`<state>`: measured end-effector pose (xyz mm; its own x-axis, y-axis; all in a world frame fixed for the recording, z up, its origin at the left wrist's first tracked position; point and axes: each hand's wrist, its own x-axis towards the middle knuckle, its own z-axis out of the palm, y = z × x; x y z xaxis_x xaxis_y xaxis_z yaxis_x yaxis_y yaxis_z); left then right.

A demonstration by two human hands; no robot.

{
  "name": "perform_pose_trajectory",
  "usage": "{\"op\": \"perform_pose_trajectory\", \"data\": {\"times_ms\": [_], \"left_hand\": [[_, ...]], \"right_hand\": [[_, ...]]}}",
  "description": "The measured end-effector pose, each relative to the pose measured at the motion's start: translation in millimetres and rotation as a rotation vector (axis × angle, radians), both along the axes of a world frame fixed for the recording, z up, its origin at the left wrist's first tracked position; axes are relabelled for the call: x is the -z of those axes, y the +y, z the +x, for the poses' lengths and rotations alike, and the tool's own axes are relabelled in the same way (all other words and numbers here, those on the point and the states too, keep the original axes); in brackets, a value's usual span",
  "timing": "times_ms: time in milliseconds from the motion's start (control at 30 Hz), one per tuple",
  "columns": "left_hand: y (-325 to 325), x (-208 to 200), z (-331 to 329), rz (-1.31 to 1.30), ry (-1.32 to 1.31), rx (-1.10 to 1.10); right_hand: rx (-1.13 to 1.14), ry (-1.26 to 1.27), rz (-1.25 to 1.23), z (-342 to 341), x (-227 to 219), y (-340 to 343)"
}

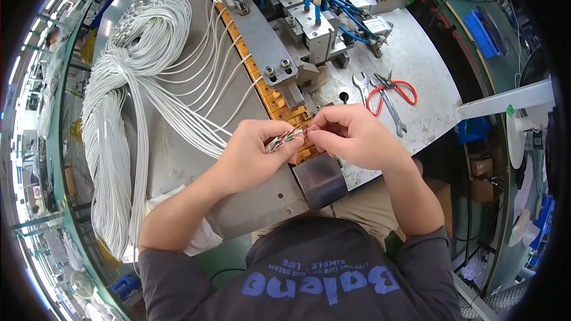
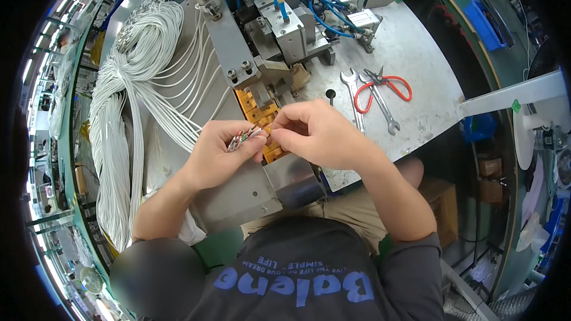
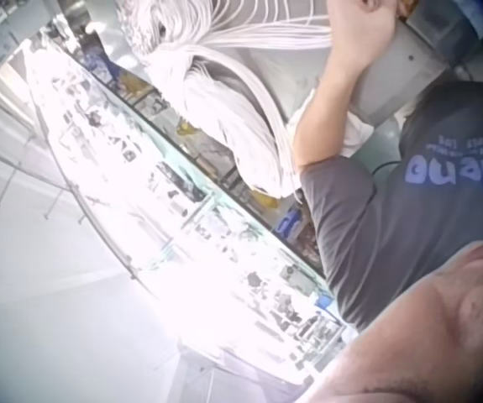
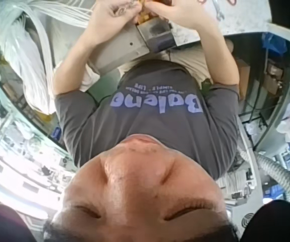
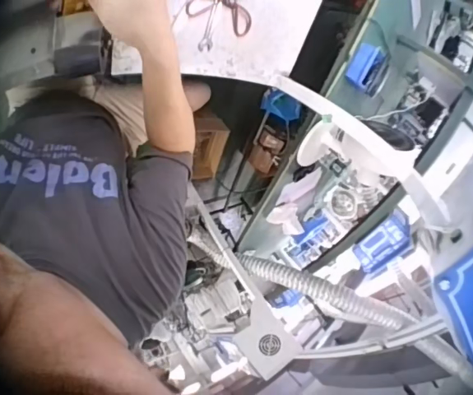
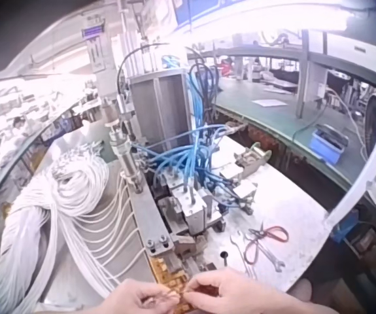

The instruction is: The person takes individual cable ends from a bundle and inserts them into slots on a machine by hand, repositions the bundle of cables, and inserts more cable ends into the machine slots.

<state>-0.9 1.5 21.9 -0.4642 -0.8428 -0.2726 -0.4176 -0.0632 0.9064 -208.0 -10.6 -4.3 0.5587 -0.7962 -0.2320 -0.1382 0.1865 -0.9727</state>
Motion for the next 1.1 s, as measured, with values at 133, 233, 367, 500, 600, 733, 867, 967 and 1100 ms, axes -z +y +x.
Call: {"op": "perform_pose_trajectory", "data": {"times_ms": [133, 233, 367, 500, 600, 733, 867, 967, 1100], "left_hand": [[3.0, 10.8, -2.9, -0.099, 0.002, 0.011], [7.9, 21.7, -4.8, -0.515, -0.03, -0.035], [10.2, 17.9, -3.8, -0.556, -0.017, -0.027], [7.2, 17.0, -1.6, -0.316, 0.074, -0.042], [7.1, 16.4, -0.1, -0.327, 0.08, -0.024], [7.2, 15.5, 0.8, -0.29, 0.097, 0.003], [6.5, 16.0, 1.3, -0.291, 0.094, 0.012], [5.5, 17.1, 1.0, -0.296, 0.106, 0.011], [6.1, 13.9, 4.9, -0.236, 0.121, 0.033]], "right_hand": [[0.071, 0.032, -0.015, 2.8, -4.0, 7.5], [0.106, 0.101, -0.228, 10.1, -0.5, 12.5], [0.095, -0.062, 0.04, 9.3, -0.9, 5.4], [0.089, -0.099, 0.003, 5.2, -5.8, 5.8], [0.07, -0.07, -0.007, 6.1, -10.4, 4.7], [0.057, -0.038, -0.035, 3.5, -9.3, 7.1], [0.059, -0.029, -0.016, 5.1, -9.4, 3.5], [0.055, -0.049, 0.011, 3.7, -6.3, 4.7], [-0.007, -0.087, 0.015, 3.0, -2.4, 4.6]]}}
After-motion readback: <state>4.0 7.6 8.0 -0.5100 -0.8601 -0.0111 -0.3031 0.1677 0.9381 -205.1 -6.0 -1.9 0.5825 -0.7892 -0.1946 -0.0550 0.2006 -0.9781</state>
